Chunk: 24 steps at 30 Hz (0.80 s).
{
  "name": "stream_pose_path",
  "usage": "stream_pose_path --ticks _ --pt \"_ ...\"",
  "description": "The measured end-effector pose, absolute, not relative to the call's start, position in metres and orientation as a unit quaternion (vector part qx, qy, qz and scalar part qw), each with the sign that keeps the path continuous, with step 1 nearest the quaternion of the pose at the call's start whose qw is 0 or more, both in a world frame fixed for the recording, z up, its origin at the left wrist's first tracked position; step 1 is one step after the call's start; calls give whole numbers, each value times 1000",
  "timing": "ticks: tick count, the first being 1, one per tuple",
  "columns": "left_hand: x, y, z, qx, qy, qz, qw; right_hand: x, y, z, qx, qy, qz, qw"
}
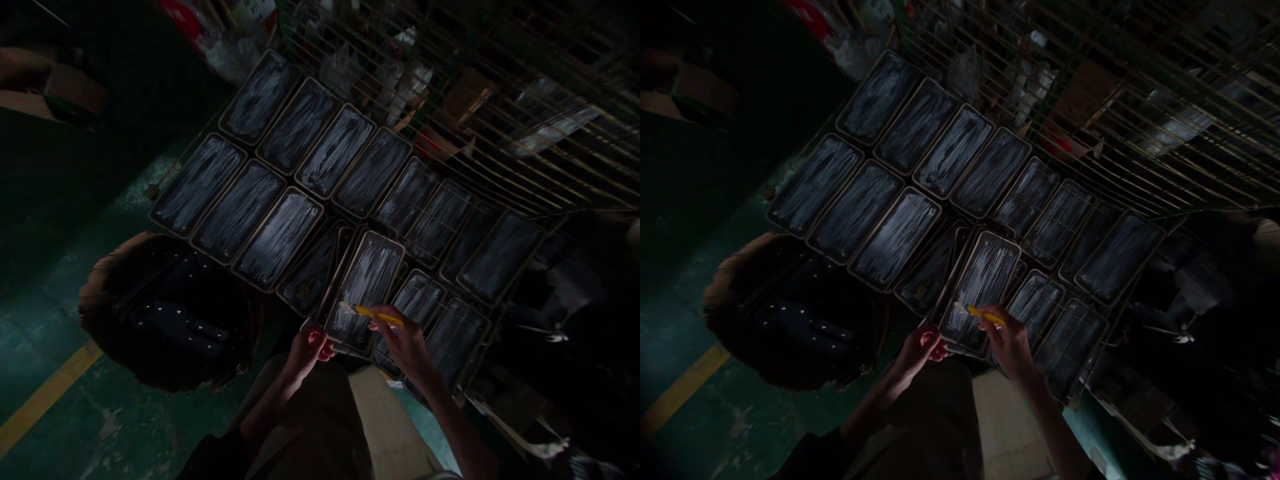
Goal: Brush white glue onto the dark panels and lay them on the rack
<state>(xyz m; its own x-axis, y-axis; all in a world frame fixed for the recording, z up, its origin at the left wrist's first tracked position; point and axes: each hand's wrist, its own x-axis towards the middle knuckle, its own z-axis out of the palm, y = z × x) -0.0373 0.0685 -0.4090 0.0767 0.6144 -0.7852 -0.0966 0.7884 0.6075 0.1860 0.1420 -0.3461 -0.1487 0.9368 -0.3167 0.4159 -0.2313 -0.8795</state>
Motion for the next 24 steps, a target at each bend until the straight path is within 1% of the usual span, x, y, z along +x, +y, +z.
stream_pose_path --ticks 2,7,10,14,17,19,22,24 --pt "-37 69 -410 204 629 255 705 191 150 -355 -611 -554 491 282" --pt "-36 66 -413 201 624 263 708 209 216 -383 -632 -530 384 415" --pt "-34 65 -414 194 618 264 715 215 239 -386 -641 -550 307 438" --pt "-33 69 -410 171 623 260 717 219 227 -380 -625 -638 229 387" --pt "-33 70 -408 164 624 258 719 219 194 -374 -599 -696 218 329" --pt "-33 71 -407 166 625 257 718 216 165 -365 -579 -720 246 293" --pt "-33 71 -404 164 623 255 721 213 129 -349 -572 -708 342 234" --pt "-34 71 -401 165 620 256 723 214 119 -340 -587 -668 396 229"
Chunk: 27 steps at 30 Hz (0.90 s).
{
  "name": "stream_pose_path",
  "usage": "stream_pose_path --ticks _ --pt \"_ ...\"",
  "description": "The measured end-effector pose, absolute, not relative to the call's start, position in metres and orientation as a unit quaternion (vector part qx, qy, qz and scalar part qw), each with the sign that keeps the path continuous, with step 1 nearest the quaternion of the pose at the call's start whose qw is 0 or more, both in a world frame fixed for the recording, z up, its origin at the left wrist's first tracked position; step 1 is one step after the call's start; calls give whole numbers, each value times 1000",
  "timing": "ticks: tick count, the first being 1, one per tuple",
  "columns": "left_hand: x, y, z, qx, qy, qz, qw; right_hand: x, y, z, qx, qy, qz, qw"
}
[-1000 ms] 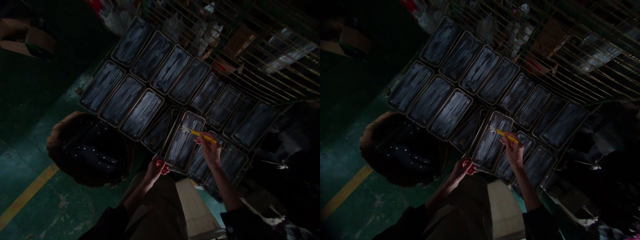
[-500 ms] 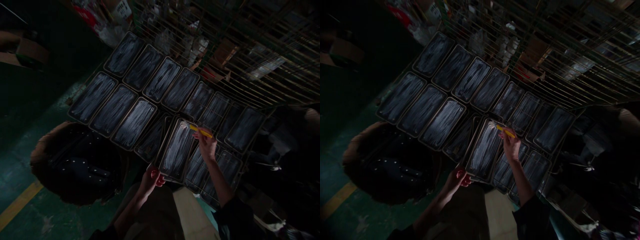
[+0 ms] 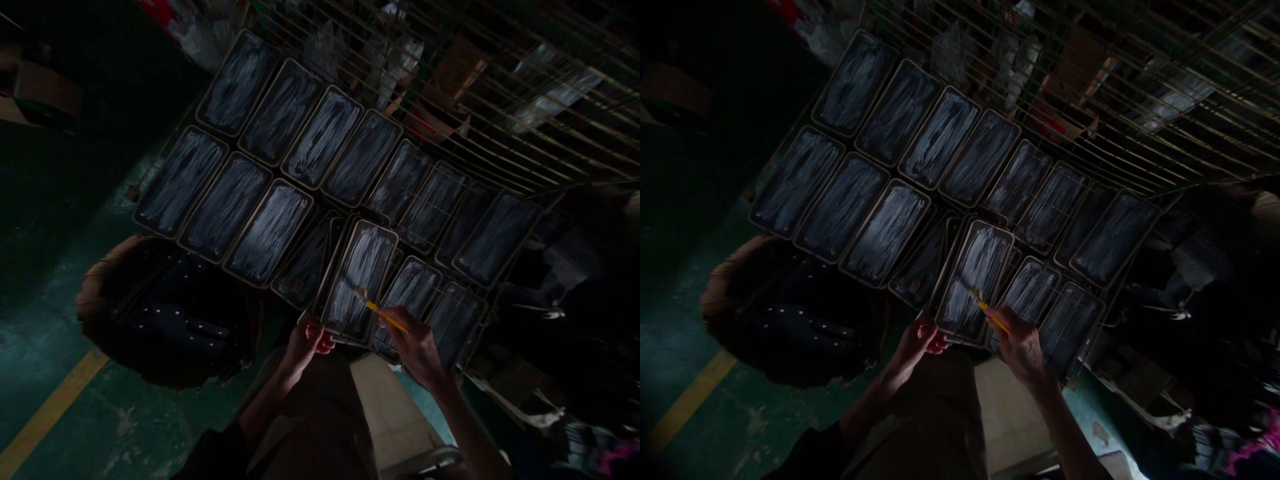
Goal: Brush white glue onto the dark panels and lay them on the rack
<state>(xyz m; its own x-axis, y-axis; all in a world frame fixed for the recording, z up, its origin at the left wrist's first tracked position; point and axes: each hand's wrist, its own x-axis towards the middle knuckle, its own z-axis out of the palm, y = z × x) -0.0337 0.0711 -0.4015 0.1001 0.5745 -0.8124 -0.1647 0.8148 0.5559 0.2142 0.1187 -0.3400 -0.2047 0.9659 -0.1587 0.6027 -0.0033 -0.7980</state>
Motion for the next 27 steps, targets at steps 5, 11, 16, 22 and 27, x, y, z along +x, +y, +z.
stream_pose_path --ticks 5,11,16,22,27 --pt "-32 71 -396 176 619 255 722 225 122 -342 -643 -624 339 288" --pt "-29 66 -396 134 597 290 736 207 64 -337 -646 -639 360 211" --pt "-29 66 -395 125 595 291 739 184 31 -309 -643 -621 399 202" --pt "-27 68 -396 145 613 291 720 192 84 -322 -607 -605 471 208" --pt "-29 67 -405 186 606 286 719 207 154 -348 -634 -583 396 318"
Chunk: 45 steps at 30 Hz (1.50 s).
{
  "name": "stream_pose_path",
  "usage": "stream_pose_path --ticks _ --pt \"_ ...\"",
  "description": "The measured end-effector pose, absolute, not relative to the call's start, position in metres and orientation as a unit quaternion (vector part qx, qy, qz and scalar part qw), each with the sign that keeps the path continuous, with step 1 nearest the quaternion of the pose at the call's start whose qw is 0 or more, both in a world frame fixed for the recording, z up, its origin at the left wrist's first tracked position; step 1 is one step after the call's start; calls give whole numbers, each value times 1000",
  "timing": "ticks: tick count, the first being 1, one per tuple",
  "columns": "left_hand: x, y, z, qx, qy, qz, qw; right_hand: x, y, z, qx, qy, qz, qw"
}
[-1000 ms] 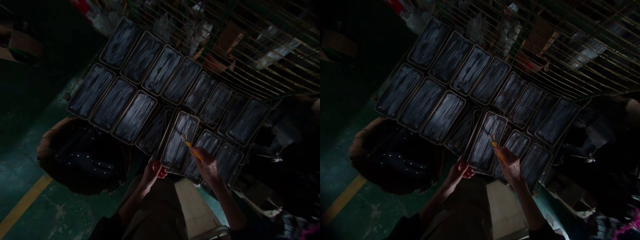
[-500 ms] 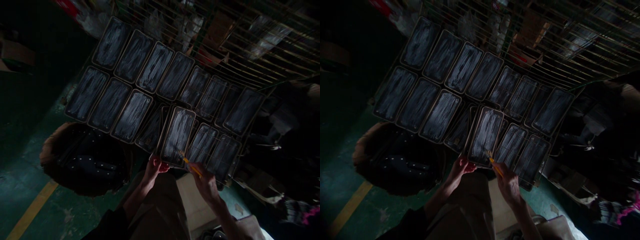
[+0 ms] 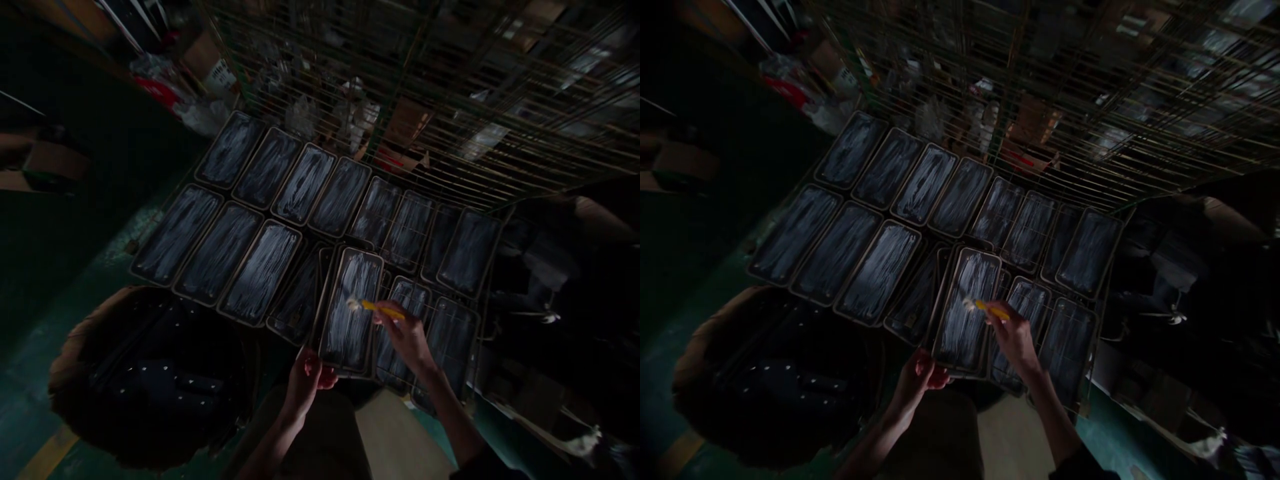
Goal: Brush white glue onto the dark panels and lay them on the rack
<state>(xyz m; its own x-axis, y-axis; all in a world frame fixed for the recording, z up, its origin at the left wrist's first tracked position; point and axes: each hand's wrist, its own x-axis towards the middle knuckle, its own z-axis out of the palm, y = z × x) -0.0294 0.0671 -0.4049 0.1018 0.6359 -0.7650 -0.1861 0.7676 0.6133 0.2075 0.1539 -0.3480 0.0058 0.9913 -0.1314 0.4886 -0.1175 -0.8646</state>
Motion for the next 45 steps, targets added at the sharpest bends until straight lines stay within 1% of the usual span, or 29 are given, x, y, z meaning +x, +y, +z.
stream_pose_path --ticks 2,4,9,14,18,20,24,27,30,32,34,36,39,45 --pt "-31 67 -407 191 603 285 720 205 172 -349 -659 -571 335 357" --pt "-32 68 -408 190 601 283 723 197 184 -349 -671 -564 298 377" --pt "-34 72 -407 177 598 269 734 170 203 -364 -665 -556 281 413" --pt "-32 72 -403 125 600 286 736 183 214 -388 -697 -527 246 420" --pt "-30 71 -399 98 594 306 737 201 204 -386 -736 -485 192 432" --pt "-30 72 -397 96 593 307 738 203 198 -382 -738 -488 185 428" --pt "-31 74 -398 102 594 303 738 189 183 -375 -760 -526 142 354" --pt "-33 74 -401 103 589 310 739 175 172 -366 -766 -520 171 338" --pt "-35 74 -404 121 596 286 740 171 170 -354 -761 -501 218 351" --pt "-35 74 -405 138 600 273 739 177 177 -350 -758 -493 211 372" --pt "-35 74 -403 153 601 266 738 188 187 -351 -753 -507 184 376" --pt "-35 75 -400 165 609 257 732 197 190 -354 -750 -536 167 350" --pt "-34 76 -393 168 625 244 722 199 167 -354 -745 -568 185 297" --pt "-29 74 -382 115 613 275 731 181 67 -331 -706 -580 329 238"
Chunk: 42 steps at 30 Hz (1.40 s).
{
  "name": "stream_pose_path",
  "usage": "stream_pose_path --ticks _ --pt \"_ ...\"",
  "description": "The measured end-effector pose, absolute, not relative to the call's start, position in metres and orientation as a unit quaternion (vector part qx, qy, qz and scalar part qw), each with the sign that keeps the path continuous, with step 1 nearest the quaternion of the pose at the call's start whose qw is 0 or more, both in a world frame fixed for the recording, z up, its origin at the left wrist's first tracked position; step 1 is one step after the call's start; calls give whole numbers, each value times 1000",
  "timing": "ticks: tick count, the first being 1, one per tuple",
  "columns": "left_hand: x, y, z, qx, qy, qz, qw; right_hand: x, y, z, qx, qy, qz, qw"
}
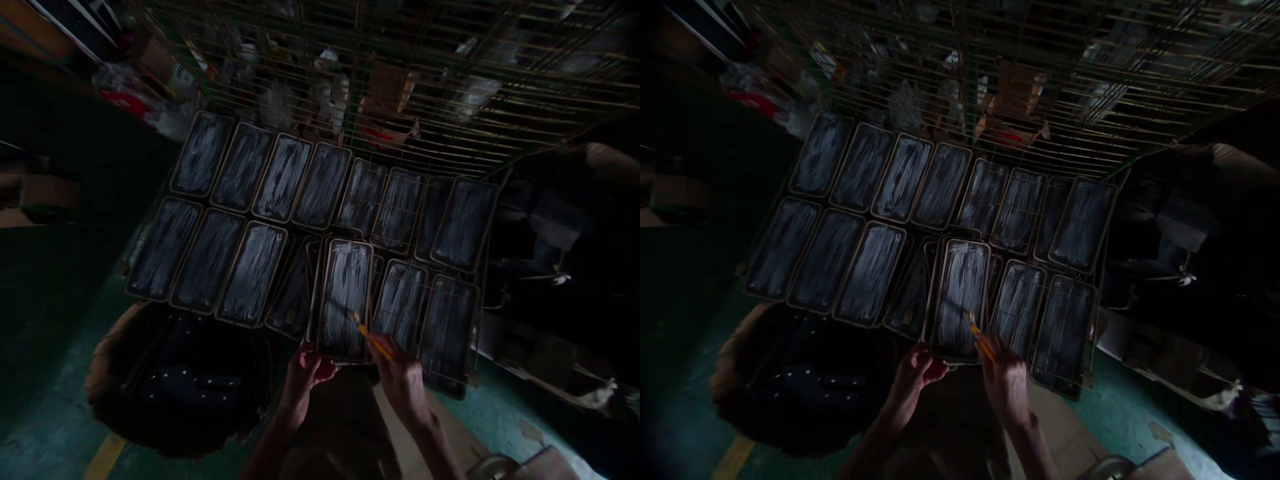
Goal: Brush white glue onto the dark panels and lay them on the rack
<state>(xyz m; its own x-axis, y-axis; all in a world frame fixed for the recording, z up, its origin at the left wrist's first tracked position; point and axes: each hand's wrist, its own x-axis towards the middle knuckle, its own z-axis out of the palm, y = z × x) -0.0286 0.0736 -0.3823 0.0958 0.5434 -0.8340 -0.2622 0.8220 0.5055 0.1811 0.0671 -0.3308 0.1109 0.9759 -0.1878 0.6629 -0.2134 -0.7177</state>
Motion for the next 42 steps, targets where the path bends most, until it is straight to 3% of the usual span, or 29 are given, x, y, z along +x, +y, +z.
stream_pose_path --ticks 4,9,16,22,26,31,38,42 --pt "-25 73 -380 100 630 281 717 179 35 -311 -686 -562 399 233" --pt "-22 75 -378 133 650 277 695 175 43 -311 -682 -475 468 300" --pt "-21 79 -376 200 673 242 670 174 43 -333 -690 -455 472 308" --pt "-22 76 -382 192 655 257 684 205 71 -336 -736 -430 384 356" --pt "-21 77 -383 184 658 263 682 202 68 -341 -746 -455 355 331" --pt "-19 78 -379 186 652 269 684 182 35 -328 -737 -446 432 265" --pt "-19 80 -374 191 665 268 670 155 60 -328 -698 -371 497 358" --pt "-24 80 -377 222 663 261 666 143 60 -338 -684 -355 525 362"
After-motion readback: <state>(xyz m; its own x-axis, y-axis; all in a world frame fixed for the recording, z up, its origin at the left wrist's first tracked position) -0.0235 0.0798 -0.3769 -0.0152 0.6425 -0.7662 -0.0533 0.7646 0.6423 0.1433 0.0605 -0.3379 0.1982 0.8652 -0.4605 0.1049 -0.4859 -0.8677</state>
